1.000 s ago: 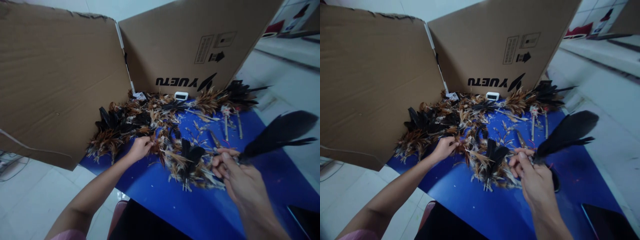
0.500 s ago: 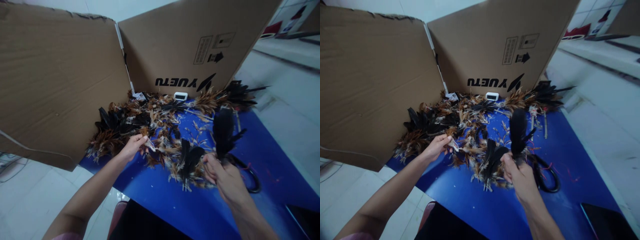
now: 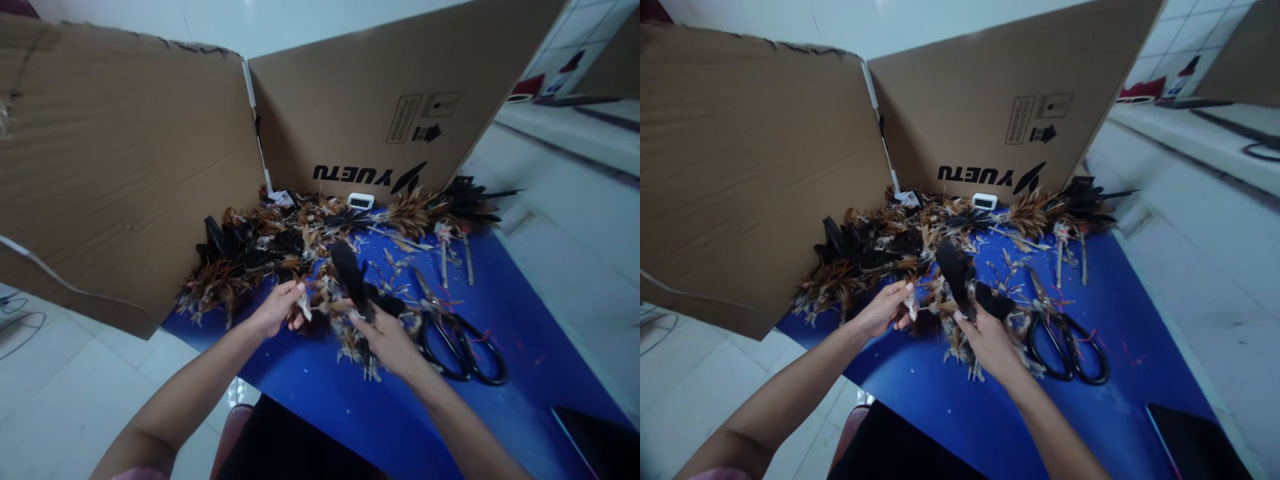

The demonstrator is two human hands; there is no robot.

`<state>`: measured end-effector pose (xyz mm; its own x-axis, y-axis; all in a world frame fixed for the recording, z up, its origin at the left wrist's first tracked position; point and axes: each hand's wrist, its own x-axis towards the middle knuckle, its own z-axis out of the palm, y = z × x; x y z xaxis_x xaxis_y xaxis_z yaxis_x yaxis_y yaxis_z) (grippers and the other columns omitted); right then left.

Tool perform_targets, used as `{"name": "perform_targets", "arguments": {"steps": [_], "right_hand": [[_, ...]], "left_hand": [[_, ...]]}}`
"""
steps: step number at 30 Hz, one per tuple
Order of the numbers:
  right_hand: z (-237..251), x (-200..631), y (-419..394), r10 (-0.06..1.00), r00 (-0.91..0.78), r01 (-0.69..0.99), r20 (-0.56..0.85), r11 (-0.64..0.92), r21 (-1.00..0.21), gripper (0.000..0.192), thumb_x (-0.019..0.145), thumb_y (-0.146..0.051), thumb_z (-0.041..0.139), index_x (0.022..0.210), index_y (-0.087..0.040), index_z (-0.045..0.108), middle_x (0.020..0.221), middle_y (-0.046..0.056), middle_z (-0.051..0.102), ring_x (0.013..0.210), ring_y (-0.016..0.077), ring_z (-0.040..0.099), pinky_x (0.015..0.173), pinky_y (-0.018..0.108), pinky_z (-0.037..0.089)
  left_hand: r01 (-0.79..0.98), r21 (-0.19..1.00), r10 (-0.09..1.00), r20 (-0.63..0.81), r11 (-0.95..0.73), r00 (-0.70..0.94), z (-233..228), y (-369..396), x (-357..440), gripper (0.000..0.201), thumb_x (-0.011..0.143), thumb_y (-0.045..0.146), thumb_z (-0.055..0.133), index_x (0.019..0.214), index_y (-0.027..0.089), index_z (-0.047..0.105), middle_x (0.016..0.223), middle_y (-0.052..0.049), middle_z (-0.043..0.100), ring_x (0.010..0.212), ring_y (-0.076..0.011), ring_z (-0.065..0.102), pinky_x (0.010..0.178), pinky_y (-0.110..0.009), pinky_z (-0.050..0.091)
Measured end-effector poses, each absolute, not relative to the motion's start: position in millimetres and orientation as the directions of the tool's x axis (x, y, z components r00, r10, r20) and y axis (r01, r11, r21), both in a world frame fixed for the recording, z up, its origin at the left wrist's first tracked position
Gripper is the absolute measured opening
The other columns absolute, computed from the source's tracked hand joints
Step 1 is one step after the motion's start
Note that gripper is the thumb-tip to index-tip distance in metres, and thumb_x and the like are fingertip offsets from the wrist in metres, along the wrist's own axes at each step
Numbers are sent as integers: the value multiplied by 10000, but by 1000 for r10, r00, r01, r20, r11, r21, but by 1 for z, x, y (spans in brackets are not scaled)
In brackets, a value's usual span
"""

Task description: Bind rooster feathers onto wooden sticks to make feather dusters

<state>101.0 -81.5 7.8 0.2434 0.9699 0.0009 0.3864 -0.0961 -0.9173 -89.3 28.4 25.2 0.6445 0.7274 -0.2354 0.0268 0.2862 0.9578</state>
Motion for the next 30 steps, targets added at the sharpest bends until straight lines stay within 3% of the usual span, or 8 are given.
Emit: {"name": "perform_targets", "arguments": {"steps": [2,5,10,13,19,23,26,30], "right_hand": [[11,99,-72,986,165,552,-7,-98,-828,406,839,-333,482,1225,-220,543,877,49,694,843,214,640,667,259,446],[10,93,-59,987,124,752,-106,-163,-639,448,826,-235,452,1268,-190,508,835,73,706,814,229,656,665,265,429],[6,87,-44,978,171,839,-122,-210,-502,468,773,-138,444,1232,-119,534,842,137,706,841,277,653,693,303,421],[6,92,-43,980,164,816,-109,-197,-543,411,809,-196,439,1199,-128,552,902,126,704,870,262,647,714,299,437],[13,107,-53,987,149,543,64,-28,-839,317,807,-390,509,1014,-176,621,917,73,682,859,231,616,723,304,460],[31,104,-64,984,147,248,-104,-139,-959,330,751,-504,578,813,-181,555,544,-52,464,431,87,391,405,214,325],[44,100,-71,975,119,59,-186,-194,-979,376,720,-536,617,793,-192,486,539,-100,289,409,45,222,355,187,214],[53,102,-77,978,147,-2,-144,-146,-989,361,731,-507,632,794,-186,478,572,-94,282,431,39,226,355,169,224]], "left_hand": [[11,955,731,-235,297,640,24,28,-93,371,799,535,516,765,183,401,632,-29,646,319,-73,468,275,-154,283],[-5,944,732,-252,330,633,23,26,-99,357,806,520,517,804,187,389,695,-45,661,339,-76,485,288,-162,311],[-18,932,758,-284,363,588,19,22,-109,341,804,502,534,814,191,395,599,7,603,341,-82,488,278,-151,286],[-26,932,757,-277,362,592,15,23,-115,351,786,502,564,820,185,417,571,15,582,350,-80,491,291,-149,299],[-22,937,731,-257,348,633,10,27,-125,340,701,380,705,823,147,489,601,15,577,458,-65,537,428,-156,424],[1,925,679,-280,380,679,10,28,-128,353,669,282,743,903,138,523,688,-11,615,564,-82,589,509,-169,454],[-16,918,660,-274,397,699,10,28,-129,369,651,250,757,914,137,525,755,-36,642,597,-87,598,527,-174,447],[-36,910,671,-278,414,687,10,28,-131,364,637,232,765,904,138,537,797,-45,654,615,-85,597,544,-177,451]]}}
